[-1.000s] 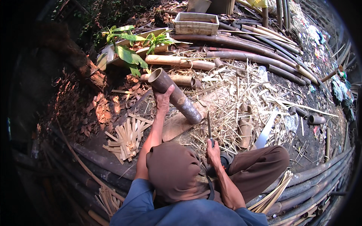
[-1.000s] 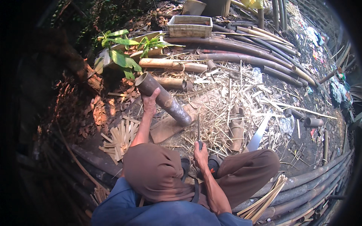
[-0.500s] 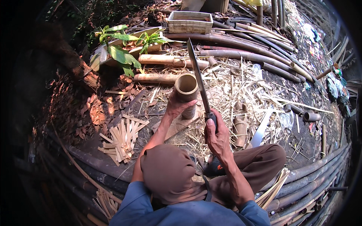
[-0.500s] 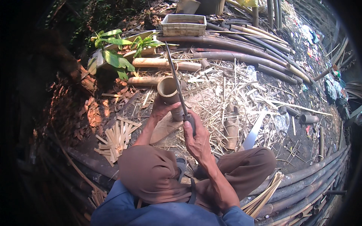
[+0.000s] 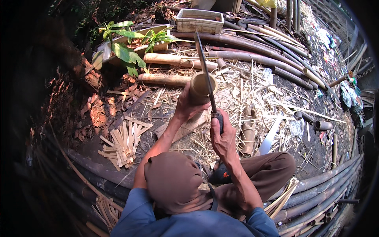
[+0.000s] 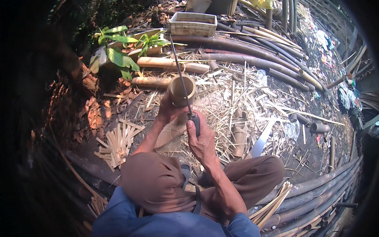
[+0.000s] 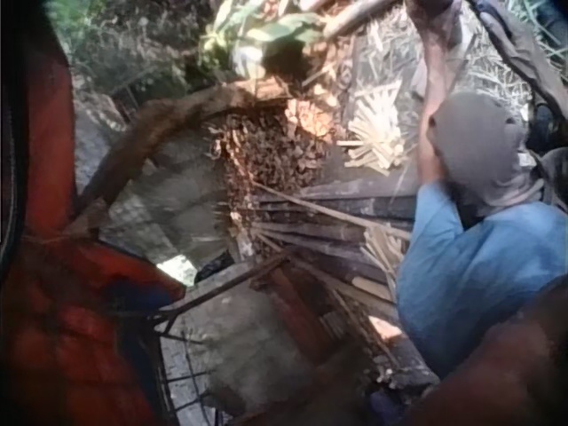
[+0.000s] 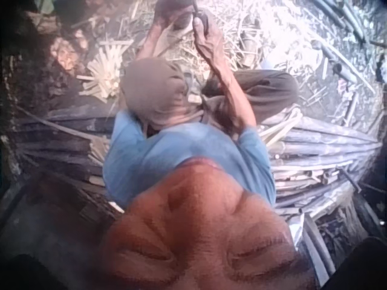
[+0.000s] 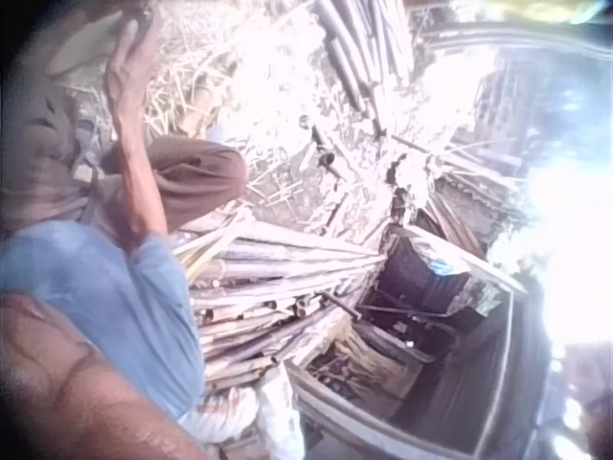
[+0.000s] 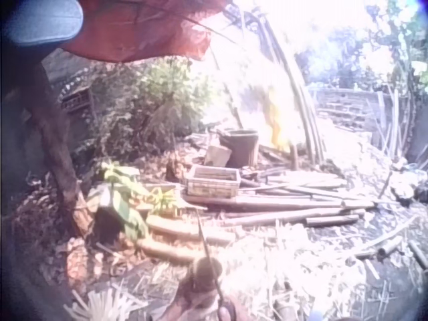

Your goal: The person sits on the ground and uses a machete to split bamboo poles into thin strips. They repeatedly strike the bamboo against a wooden block to separate the material, then gather the resulting strips and place them in a pile.

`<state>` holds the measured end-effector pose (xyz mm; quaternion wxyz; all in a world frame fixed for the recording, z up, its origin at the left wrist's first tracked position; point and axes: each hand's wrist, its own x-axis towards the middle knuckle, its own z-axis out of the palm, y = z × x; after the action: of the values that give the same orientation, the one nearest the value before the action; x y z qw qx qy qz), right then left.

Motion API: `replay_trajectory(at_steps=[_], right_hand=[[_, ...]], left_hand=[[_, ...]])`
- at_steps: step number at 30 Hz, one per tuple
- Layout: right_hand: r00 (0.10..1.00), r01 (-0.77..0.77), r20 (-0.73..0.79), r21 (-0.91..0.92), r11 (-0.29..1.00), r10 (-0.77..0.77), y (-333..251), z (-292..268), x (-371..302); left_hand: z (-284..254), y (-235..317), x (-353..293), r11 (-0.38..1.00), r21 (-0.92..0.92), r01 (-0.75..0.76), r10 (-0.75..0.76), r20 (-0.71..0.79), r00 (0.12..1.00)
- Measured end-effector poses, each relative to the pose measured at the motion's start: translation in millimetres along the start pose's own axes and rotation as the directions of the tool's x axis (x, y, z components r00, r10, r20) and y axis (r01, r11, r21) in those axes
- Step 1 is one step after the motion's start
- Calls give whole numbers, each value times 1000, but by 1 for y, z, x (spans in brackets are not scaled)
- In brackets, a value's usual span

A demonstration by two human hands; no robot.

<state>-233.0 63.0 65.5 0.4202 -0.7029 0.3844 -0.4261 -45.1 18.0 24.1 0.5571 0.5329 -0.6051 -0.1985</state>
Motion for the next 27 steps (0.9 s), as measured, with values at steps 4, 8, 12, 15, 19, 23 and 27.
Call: replay_trajectory(at_steps=[4,8,12,15,19,23,27], right_hand=[[1000,-17,-1,-60,998,17,-1,-7,3],[999,16,-32,-93,996,-19,15,5,12],[999,29,-26,-42,999,-30,-31,-21,7],[982,-173,42,-199,965,185,24,-17,3],[975,-199,58,-209,958,215,-6,-12,-7],[981,-184,29,-199,963,193,-6,-18,-13],[973,-201,64,-224,954,220,-7,-21,-12]], left_hand=[[6,0,8,996,-77,-54,53,-12,999],[8,-28,8,991,-10,-137,137,-24,990],[2,26,20,986,-10,-168,168,0,986],[29,-27,-5,985,-150,80,-65,97,993],[18,-69,-27,979,-65,194,-177,201,963],[-20,-43,-11,983,184,-4,-60,343,937],[-73,99,80,755,558,-343,542,-238,806]])
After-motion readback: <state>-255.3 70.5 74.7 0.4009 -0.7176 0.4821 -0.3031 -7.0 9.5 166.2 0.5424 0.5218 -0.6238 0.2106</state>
